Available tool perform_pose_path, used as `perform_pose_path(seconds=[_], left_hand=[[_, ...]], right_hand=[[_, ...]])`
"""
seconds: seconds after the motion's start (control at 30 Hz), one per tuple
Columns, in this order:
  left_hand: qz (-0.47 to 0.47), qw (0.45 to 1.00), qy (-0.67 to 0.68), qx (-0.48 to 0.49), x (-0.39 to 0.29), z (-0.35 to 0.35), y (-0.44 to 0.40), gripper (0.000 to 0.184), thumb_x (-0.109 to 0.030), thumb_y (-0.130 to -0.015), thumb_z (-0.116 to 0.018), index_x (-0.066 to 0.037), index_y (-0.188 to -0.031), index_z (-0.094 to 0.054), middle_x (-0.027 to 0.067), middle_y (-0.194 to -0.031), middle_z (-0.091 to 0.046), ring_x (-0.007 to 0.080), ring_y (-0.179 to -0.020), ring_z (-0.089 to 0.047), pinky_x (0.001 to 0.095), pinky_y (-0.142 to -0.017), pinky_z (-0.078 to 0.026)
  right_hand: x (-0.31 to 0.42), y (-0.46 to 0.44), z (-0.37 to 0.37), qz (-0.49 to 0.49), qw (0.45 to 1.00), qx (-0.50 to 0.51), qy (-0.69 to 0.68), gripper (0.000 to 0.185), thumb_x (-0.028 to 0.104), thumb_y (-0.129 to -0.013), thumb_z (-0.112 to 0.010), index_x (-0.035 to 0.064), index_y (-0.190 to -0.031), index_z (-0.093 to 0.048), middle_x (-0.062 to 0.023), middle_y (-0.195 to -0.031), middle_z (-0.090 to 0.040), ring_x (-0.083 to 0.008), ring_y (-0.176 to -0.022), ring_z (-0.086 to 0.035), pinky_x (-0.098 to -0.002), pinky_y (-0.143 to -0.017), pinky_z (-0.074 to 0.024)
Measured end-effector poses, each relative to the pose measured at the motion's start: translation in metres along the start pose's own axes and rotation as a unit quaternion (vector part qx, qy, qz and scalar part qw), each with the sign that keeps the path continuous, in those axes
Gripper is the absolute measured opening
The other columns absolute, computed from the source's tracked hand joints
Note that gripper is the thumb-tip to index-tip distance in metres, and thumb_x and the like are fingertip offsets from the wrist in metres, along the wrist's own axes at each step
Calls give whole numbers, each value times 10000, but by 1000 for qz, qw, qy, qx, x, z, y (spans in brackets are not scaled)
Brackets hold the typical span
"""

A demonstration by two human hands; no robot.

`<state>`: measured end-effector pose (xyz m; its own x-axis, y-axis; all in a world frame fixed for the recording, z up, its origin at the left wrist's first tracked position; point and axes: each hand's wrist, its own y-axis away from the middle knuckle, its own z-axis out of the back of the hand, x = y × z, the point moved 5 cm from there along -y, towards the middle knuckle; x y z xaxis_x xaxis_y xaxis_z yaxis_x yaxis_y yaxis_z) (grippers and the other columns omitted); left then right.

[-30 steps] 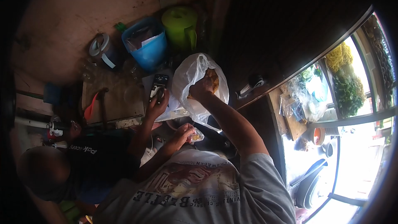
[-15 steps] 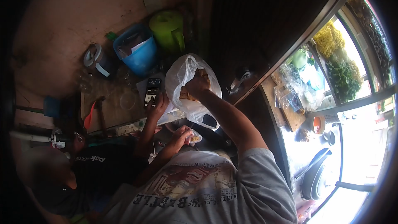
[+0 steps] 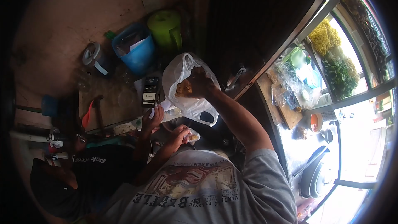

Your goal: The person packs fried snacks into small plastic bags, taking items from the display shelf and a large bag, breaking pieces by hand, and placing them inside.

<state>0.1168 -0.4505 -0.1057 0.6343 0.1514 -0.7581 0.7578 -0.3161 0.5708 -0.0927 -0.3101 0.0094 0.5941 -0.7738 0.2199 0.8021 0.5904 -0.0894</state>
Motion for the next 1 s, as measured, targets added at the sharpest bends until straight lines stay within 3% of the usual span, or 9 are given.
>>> perform_pose_path(seconds=[0.1,0.17,0.3,0.43,0.63,0.67,0.73,0.83,1.0], left_hand=[[-5,1000,4,-8,0,0,2,131,-193,-950,-598,-80,-986,-542,-5,-772,-575,47,-569,-510,208,-512,-465],[-13,1000,8,-3,0,0,3,136,-192,-949,-602,-78,-991,-542,-1,-773,-571,47,-570,-509,217,-514,-475],[-24,1000,18,9,2,4,4,143,-191,-948,-606,-75,-1003,-543,2,-774,-562,46,-584,-513,233,-515,-493],[-6,1000,12,11,3,5,10,124,-216,-958,-580,-106,-1001,-544,-23,-820,-581,41,-630,-509,220,-566,-457],[0,1000,3,8,5,8,8,119,-212,-958,-577,-103,-992,-541,-17,-800,-573,40,-628,-499,213,-564,-431],[0,1000,7,11,5,8,8,117,-211,-958,-575,-104,-990,-540,-17,-796,-569,41,-627,-495,215,-564,-431],[0,1000,12,18,5,8,8,113,-210,-959,-572,-106,-986,-539,-17,-788,-562,42,-626,-486,218,-566,-431],[4,999,20,28,2,5,9,111,-210,-958,-569,-108,-985,-531,-18,-790,-555,44,-615,-472,218,-565,-425],[23,999,39,27,2,2,6,104,-214,-957,-569,-120,-976,-527,-16,-808,-558,46,-624,-471,216,-572,-420]], right_hand=[[16,8,-12,-11,994,52,92,636,419,-718,-796,193,-1284,-611,-271,-1507,-304,-474,-1331,-415,-533,-976,-500],[7,1,-32,-53,990,106,81,597,363,-769,-763,224,-1320,-580,-278,-1534,-252,-476,-1336,-414,-535,-968,-510],[1,-2,-31,-88,991,88,43,436,189,-853,-661,222,-1283,-600,-278,-1470,-351,-466,-1233,-525,-501,-914,-550],[-3,2,-35,-110,992,27,-53,337,168,-847,-648,139,-1182,-643,-232,-1116,-632,-393,-1037,-637,-440,-964,-511],[-23,-2,-18,-110,976,-140,-122,288,177,-825,-672,7,-1049,-607,-229,-994,-632,-329,-939,-669,-391,-831,-565],[-30,-1,-19,-172,956,-69,-227,311,144,-825,-673,17,-1099,-600,-212,-1043,-635,-291,-977,-666,-391,-822,-573],[-27,3,-1,-285,858,73,-421,389,77,-824,-673,36,-1200,-585,-179,-1139,-640,-215,-1053,-659,-390,-805,-590],[-33,15,-21,-287,735,-41,-613,447,118,-843,-715,32,-1248,-547,-132,-1168,-629,-213,-1051,-652,-391,-797,-596],[-30,18,-15,-259,695,-42,-670,447,163,-882,-704,42,-1276,-530,-120,-1191,-619,-254,-1060,-656,-428,-822,-599]])
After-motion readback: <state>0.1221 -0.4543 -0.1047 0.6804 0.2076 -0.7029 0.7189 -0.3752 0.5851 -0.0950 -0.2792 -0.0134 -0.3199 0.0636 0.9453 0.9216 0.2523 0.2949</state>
